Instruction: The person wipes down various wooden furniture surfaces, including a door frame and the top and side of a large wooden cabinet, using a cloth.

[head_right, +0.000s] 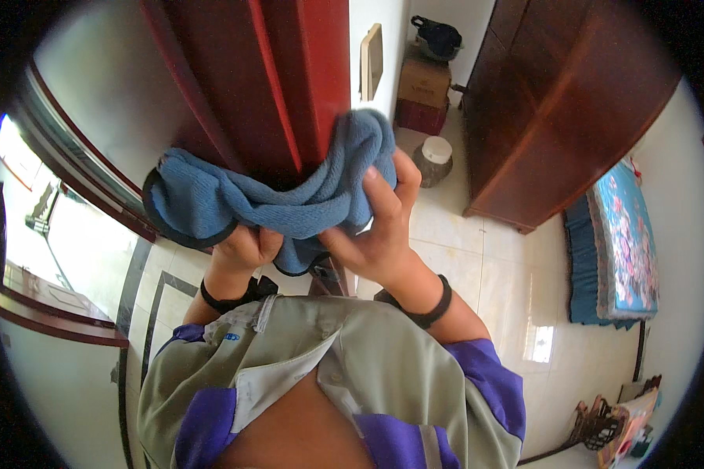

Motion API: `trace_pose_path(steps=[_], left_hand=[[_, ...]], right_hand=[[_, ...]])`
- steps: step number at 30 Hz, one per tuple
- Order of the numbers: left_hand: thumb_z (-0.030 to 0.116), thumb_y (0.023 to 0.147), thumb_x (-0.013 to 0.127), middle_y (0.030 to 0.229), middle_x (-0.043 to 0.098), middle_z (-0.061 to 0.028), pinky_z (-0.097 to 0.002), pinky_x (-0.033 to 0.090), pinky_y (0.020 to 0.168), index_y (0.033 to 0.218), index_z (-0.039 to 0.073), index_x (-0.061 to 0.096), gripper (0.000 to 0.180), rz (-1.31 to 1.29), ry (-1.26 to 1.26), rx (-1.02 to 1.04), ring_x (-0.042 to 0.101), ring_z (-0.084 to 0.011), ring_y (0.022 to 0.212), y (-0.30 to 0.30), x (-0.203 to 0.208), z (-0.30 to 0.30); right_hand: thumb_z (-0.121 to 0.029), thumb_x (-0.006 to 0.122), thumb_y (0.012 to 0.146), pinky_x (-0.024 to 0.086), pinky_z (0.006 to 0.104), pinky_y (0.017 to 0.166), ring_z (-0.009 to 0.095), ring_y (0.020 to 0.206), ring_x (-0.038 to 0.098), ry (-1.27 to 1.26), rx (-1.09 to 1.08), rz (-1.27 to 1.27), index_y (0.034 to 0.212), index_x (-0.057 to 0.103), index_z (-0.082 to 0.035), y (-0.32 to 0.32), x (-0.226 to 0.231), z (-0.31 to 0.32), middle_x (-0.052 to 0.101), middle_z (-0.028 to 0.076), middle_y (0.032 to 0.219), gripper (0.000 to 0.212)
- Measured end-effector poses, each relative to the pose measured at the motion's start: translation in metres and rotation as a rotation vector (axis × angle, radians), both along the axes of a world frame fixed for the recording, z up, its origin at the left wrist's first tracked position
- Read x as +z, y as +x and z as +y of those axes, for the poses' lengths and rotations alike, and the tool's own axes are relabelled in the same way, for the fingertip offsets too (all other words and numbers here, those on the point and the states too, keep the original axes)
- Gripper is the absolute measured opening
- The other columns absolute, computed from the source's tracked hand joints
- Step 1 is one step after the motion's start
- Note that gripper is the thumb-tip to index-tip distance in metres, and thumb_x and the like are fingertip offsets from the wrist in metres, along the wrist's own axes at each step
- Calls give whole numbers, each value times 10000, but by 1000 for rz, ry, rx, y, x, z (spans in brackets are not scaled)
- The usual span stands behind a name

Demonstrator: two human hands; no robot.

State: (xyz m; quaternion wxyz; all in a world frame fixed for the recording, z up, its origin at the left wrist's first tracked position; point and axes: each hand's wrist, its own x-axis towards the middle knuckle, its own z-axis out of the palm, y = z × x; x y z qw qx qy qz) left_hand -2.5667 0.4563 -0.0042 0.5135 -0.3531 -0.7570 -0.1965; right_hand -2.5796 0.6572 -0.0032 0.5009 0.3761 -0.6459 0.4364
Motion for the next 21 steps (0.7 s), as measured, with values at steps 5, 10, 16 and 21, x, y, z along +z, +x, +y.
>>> trace_pose_path(steps=[5,10,16,21], left_hand=[[227,740,681,1021,603,-110,-486,331,995,1017,41,628,338,-167,-41,-79,563,-306,943,-10,-53,-14],[309,774,637,1157,542,-135,-489,274,1030,1145,70,566,447,-102,-62,74,475,-331,1087,-12,-48,-16],[407,815,583,1320,468,-164,-491,206,1072,1297,104,493,577,54,38,471,368,-362,1259,-13,-5,-19],[406,810,586,1328,461,-152,-484,228,1068,1295,112,487,576,-161,-31,299,390,-344,1249,-16,-107,-8]], right_hand=[[-98,782,579,398,415,817,323,991,464,-57,-84,46,1224,440,-155,-2,-38,-3,405,177,1158,732],[-131,736,561,373,349,684,243,904,496,161,-251,257,912,670,-275,2,-15,4,467,83,1003,385],[-161,677,568,325,308,788,184,949,474,137,-362,363,948,713,-265,9,37,-21,465,36,1015,396],[-248,630,518,266,354,870,191,978,457,362,-379,358,985,719,-216,16,-23,-21,466,53,1018,476]])
